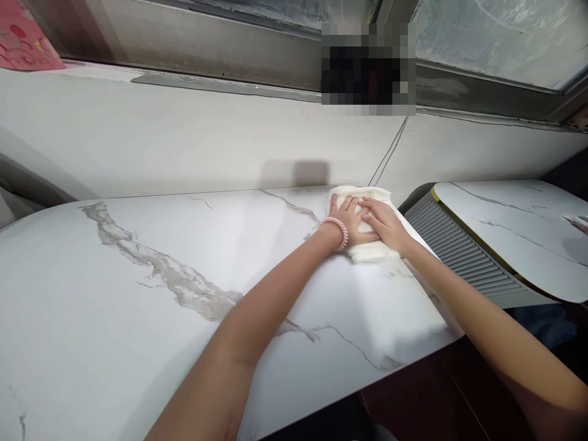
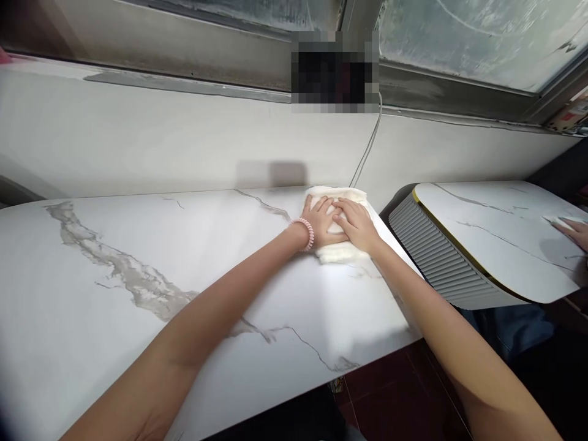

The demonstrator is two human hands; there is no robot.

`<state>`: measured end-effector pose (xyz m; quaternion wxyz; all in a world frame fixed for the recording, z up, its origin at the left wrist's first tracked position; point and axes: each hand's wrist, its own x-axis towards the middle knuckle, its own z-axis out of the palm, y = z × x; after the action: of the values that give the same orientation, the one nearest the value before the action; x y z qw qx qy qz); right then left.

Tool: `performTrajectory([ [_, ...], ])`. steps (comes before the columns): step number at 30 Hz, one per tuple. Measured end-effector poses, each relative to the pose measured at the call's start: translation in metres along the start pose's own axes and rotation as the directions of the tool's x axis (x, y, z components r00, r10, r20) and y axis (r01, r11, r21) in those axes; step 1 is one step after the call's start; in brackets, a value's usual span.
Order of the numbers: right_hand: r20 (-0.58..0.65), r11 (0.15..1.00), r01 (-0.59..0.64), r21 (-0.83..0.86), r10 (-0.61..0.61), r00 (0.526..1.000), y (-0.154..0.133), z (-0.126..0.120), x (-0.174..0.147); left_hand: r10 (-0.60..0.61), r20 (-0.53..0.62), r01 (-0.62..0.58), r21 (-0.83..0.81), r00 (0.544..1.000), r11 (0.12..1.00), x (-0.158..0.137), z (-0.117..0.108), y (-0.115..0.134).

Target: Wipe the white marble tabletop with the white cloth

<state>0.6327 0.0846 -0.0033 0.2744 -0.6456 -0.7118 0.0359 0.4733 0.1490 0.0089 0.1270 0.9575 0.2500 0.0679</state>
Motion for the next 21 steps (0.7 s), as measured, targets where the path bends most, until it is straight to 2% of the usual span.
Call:
performTrajectory([
  [4,-0.007,0.999,0.043,0.027,-0.043,0.999,-0.002,0.015,0.042,-0.086,-0.032,0.087,0.013,0.996,0.996,0.009,-0.008,-0.029],
  [9,0.008,0.998,0.067,0.017,-0.068,0.998,-0.009,0.023,0.056,-0.164,-0.069,0.166,0.016,0.984,0.986,0.001,-0.012,-0.036],
  [15,0.04,0.993,0.113,-0.013,-0.113,0.993,-0.024,0.023,0.038,-0.21,-0.057,0.212,0.029,0.976,0.977,-0.027,-0.011,-0.018],
  [21,0.124,0.987,0.161,0.0,-0.16,0.979,-0.065,0.02,-0.012,-0.266,-0.03,0.267,0.044,0.963,0.963,-0.09,-0.009,0.018],
])
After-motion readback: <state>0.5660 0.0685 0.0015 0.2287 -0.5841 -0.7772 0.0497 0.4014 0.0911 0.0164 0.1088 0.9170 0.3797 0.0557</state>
